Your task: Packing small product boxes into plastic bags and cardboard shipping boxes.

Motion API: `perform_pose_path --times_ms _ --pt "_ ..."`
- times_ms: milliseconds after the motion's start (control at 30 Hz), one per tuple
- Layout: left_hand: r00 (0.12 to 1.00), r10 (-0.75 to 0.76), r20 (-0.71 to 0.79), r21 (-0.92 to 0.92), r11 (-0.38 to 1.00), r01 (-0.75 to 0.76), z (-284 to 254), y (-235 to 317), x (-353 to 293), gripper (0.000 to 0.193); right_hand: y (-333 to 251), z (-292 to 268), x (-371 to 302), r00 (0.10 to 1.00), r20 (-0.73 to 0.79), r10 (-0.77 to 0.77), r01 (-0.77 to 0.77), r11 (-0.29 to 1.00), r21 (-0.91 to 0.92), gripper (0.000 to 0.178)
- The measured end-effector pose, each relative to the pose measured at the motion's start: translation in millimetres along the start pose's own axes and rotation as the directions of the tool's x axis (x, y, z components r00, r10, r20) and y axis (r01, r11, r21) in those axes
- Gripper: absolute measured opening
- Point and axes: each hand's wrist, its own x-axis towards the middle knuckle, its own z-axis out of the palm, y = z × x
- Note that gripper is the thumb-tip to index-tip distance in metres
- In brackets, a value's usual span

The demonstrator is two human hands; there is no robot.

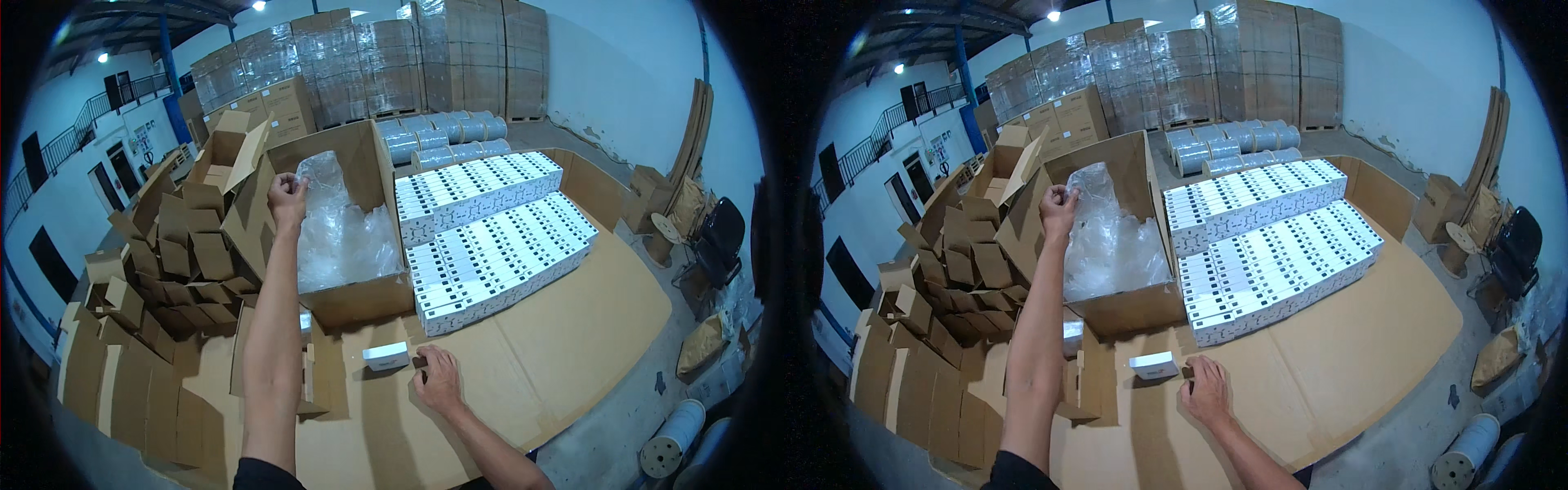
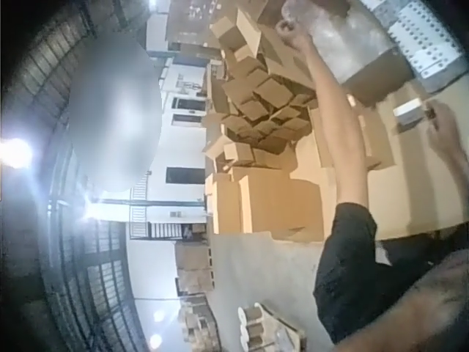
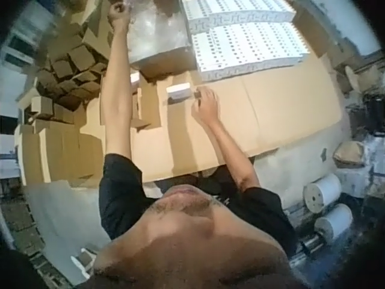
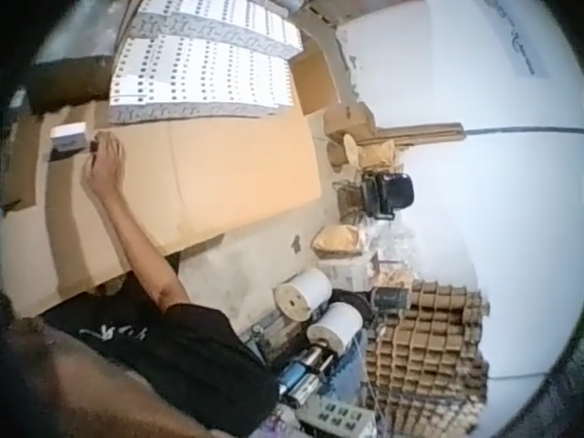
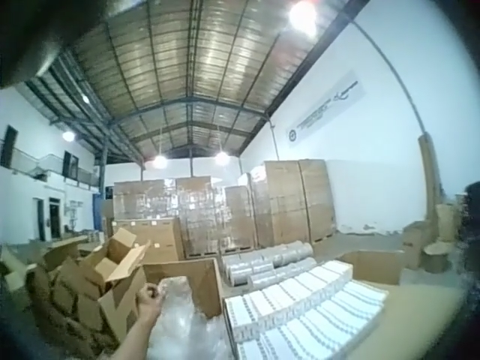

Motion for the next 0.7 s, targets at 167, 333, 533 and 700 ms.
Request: perform_pose_path --times_ms 167,333,533,700 --pt "0.999 -0.003 0.053 -0.506 0.862 0.029 -39.9 82.3 -90.4 0.033 13.6 8.2 -13.1 0.990 -0.069 0.120 -0.110 0.985 0.135 0.036" --pt "0.978 -0.174 0.115 -0.551 0.808 0.209 -84.2 118.9 -245.3 0.036 -0.5 -7.3 -37.6 0.963 -0.051 0.264 -0.249 0.947 0.201 0.028" --pt "0.864 -0.462 0.202 -0.532 0.689 0.493 -126.0 95.4 -426.8 0.033 -29.8 -28.3 -81.8 0.916 0.271 0.296 -0.345 0.236 0.908 0.036" --pt "0.806 -0.551 0.214 -0.453 0.675 0.582 -123.6 90.4 -496.9 0.026 -32.9 -20.9 -95.3 0.936 0.183 0.302 -0.340 0.637 0.692 0.026"
